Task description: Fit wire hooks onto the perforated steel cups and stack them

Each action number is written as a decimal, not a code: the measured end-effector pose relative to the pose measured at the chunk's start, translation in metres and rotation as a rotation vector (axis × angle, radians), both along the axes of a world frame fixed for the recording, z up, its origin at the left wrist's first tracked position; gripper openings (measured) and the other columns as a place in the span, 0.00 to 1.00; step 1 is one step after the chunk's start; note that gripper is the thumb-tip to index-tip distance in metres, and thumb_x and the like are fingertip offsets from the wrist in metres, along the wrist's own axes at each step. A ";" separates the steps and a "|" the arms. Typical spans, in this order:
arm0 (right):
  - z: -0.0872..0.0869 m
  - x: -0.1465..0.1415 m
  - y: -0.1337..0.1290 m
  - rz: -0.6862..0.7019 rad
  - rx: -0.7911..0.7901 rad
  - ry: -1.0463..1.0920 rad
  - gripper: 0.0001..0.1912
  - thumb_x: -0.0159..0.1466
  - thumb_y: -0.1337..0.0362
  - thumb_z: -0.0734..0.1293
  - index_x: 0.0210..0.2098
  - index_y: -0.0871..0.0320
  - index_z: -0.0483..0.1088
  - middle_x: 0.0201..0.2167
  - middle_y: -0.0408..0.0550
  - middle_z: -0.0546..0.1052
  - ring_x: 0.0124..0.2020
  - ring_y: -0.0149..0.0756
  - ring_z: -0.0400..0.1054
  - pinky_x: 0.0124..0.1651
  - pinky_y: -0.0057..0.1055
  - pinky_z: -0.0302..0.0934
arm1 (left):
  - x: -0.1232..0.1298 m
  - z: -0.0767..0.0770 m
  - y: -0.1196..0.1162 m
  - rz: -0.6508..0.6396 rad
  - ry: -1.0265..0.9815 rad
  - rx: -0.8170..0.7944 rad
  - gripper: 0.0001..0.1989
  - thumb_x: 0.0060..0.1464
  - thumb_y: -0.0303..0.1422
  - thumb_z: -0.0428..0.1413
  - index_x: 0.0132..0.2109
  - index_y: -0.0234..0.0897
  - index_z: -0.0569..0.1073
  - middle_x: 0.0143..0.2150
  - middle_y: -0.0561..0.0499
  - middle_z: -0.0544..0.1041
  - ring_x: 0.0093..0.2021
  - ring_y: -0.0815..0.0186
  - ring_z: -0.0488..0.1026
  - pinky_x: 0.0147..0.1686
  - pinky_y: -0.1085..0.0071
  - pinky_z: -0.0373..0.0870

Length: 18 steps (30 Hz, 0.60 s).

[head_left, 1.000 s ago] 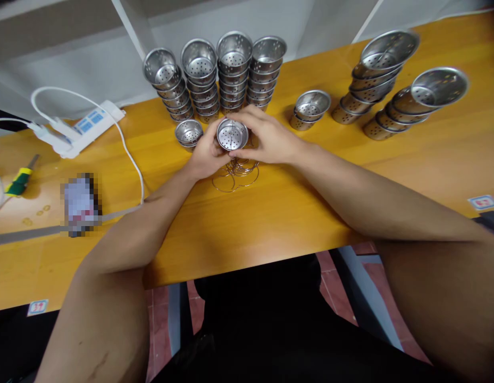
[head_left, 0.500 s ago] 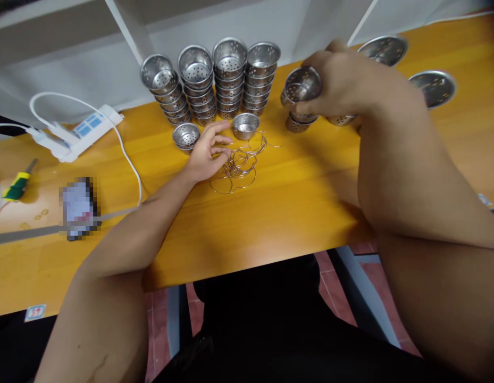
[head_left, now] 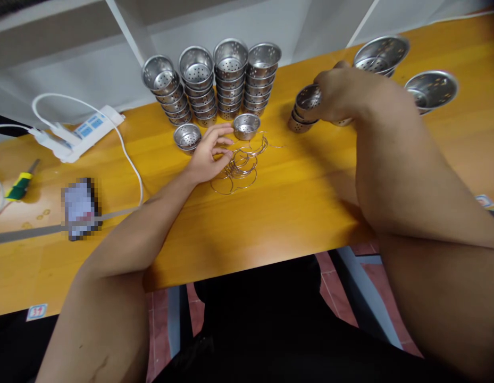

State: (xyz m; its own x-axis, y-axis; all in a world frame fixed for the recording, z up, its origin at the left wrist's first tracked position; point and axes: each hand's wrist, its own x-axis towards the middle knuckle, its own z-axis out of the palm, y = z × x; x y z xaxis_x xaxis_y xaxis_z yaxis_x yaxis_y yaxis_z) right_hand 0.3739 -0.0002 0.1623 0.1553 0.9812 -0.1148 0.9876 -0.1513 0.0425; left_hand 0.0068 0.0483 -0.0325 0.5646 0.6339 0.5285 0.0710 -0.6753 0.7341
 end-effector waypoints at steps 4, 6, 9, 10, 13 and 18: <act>-0.009 0.011 0.004 -0.007 0.042 0.036 0.41 0.78 0.35 0.87 0.58 0.74 0.90 0.69 0.85 0.84 0.47 0.46 0.86 0.43 0.48 0.66 | 0.001 0.001 -0.001 0.007 -0.002 0.000 0.30 0.81 0.49 0.73 0.81 0.52 0.77 0.86 0.39 0.75 0.69 0.57 0.88 0.64 0.60 0.97; -0.010 0.015 0.001 0.040 0.114 0.092 0.42 0.76 0.36 0.89 0.65 0.72 0.89 0.73 0.84 0.82 0.52 0.52 0.88 0.47 0.49 0.70 | 0.001 0.003 -0.002 0.016 0.003 0.000 0.30 0.80 0.47 0.74 0.81 0.52 0.78 0.85 0.39 0.76 0.68 0.57 0.89 0.63 0.60 0.98; -0.007 0.012 -0.006 0.272 0.347 0.236 0.44 0.79 0.43 0.88 0.81 0.66 0.83 0.81 0.82 0.77 0.73 0.69 0.84 0.70 0.59 0.77 | 0.001 0.004 -0.003 0.012 0.003 0.012 0.31 0.80 0.47 0.73 0.81 0.51 0.78 0.85 0.38 0.76 0.69 0.56 0.88 0.63 0.60 0.97; -0.007 0.007 -0.008 0.369 0.408 0.299 0.41 0.82 0.46 0.85 0.84 0.64 0.82 0.81 0.80 0.77 0.75 0.69 0.82 0.76 0.61 0.75 | 0.001 0.005 -0.003 0.006 -0.002 0.020 0.31 0.80 0.47 0.73 0.81 0.51 0.77 0.85 0.38 0.76 0.69 0.55 0.88 0.63 0.59 0.97; -0.017 -0.018 -0.010 0.613 0.362 0.433 0.31 0.87 0.54 0.77 0.82 0.63 0.82 0.77 0.75 0.82 0.69 0.64 0.85 0.80 0.59 0.76 | 0.001 0.006 -0.004 0.004 -0.001 0.037 0.30 0.81 0.47 0.72 0.81 0.50 0.77 0.86 0.37 0.75 0.70 0.55 0.87 0.64 0.58 0.97; -0.064 -0.056 0.002 0.691 0.139 0.344 0.23 0.85 0.58 0.70 0.73 0.58 0.85 0.76 0.71 0.83 0.72 0.70 0.83 0.77 0.63 0.78 | -0.001 0.005 -0.004 0.034 0.024 0.046 0.31 0.81 0.45 0.71 0.83 0.52 0.76 0.88 0.38 0.73 0.72 0.54 0.86 0.65 0.58 0.96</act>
